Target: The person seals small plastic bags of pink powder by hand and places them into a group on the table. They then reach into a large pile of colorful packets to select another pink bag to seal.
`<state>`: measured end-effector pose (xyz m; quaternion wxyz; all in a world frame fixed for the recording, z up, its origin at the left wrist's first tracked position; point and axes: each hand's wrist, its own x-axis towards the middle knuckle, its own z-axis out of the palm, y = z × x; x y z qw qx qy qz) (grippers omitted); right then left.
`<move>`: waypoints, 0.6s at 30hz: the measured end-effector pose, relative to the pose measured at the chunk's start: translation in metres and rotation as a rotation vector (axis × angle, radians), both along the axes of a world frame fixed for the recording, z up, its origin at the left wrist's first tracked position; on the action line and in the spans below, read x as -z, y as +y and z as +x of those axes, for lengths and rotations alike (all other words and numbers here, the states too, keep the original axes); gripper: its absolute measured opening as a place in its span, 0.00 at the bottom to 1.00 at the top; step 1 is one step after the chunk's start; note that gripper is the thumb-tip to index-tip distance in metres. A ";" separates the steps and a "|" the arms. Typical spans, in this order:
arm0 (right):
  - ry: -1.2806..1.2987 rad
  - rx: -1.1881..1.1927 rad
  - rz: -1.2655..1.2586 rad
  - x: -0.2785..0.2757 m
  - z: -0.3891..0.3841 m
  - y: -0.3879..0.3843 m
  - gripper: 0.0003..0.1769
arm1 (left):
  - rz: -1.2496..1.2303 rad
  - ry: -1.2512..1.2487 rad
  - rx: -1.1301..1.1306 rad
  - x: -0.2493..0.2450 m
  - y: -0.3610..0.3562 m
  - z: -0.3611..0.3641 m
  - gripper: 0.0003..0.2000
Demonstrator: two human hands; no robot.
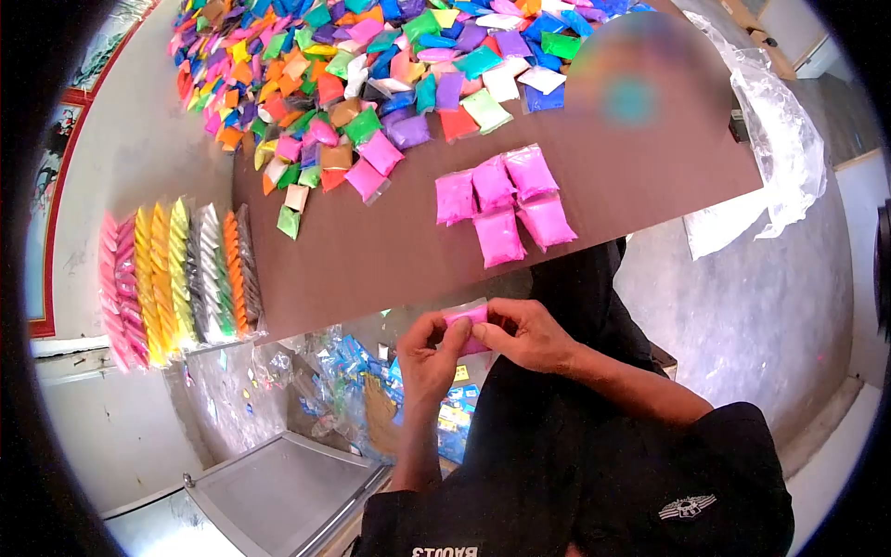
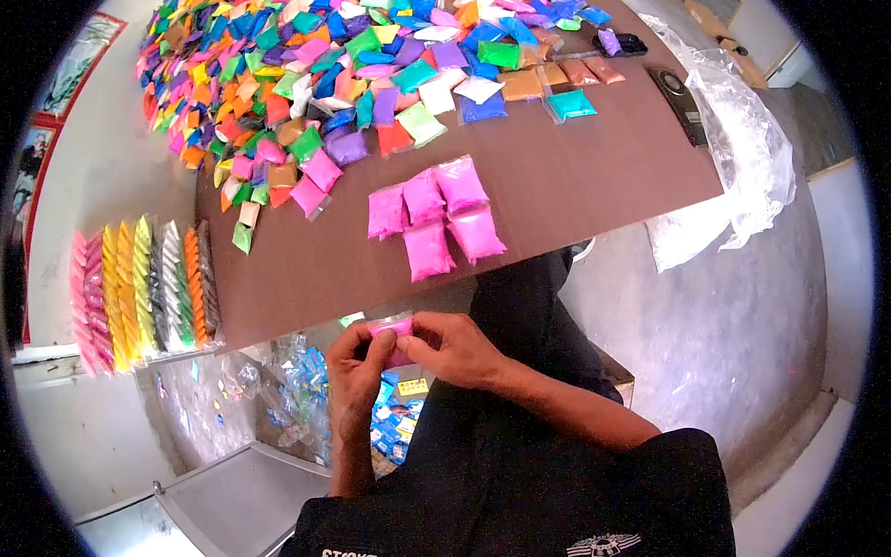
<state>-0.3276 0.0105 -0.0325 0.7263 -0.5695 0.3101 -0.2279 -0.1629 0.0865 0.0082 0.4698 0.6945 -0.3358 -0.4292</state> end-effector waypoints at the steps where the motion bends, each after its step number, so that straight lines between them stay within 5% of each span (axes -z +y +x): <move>1: 0.013 0.009 0.018 0.002 0.000 0.001 0.15 | 0.000 0.000 0.001 0.001 0.001 -0.001 0.07; 11: -0.082 0.088 0.013 0.045 -0.006 0.006 0.08 | 0.024 -0.001 0.065 0.030 0.004 -0.007 0.09; 18: -0.079 0.039 0.146 0.063 -0.010 0.014 0.15 | -0.026 -0.069 0.035 0.053 0.010 -0.020 0.08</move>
